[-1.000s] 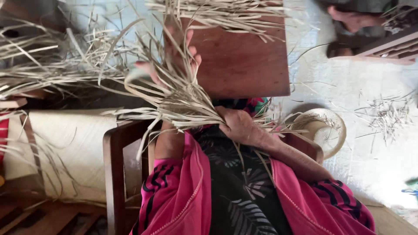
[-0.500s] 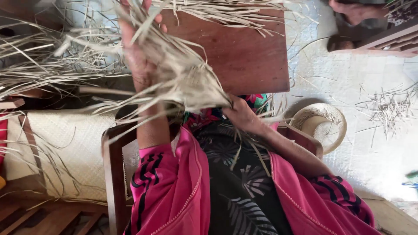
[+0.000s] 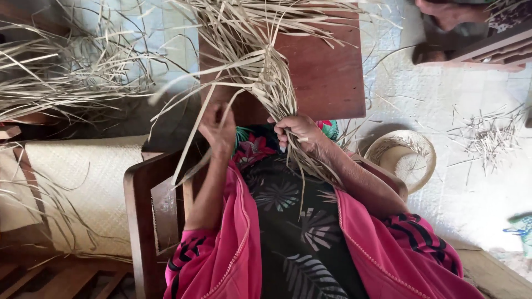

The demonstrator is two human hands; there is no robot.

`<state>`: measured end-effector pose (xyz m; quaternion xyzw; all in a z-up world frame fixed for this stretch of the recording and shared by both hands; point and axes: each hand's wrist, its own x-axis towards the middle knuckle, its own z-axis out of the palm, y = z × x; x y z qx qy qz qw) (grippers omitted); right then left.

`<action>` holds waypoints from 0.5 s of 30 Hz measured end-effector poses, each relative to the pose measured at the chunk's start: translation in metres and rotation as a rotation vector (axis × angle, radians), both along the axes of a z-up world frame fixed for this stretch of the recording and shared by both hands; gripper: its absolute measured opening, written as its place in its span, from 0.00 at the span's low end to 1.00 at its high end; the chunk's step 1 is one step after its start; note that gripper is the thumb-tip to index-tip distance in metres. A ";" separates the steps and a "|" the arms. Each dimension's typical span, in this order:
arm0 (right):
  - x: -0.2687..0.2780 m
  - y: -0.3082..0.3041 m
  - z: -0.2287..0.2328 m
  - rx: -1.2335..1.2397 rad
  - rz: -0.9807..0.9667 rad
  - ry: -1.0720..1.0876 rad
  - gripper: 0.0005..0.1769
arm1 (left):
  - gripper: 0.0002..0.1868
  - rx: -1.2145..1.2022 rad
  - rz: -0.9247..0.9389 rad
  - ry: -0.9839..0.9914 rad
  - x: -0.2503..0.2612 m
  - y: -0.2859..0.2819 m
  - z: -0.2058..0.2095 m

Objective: Weaving dried leaves together to create a handcrafted item like a mat or hat.

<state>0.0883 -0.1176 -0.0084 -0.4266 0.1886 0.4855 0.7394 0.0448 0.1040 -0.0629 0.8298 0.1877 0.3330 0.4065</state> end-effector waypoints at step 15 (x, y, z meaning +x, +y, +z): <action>-0.005 0.005 -0.005 0.007 -0.035 -0.007 0.08 | 0.27 -1.224 0.113 0.055 0.017 -0.033 0.033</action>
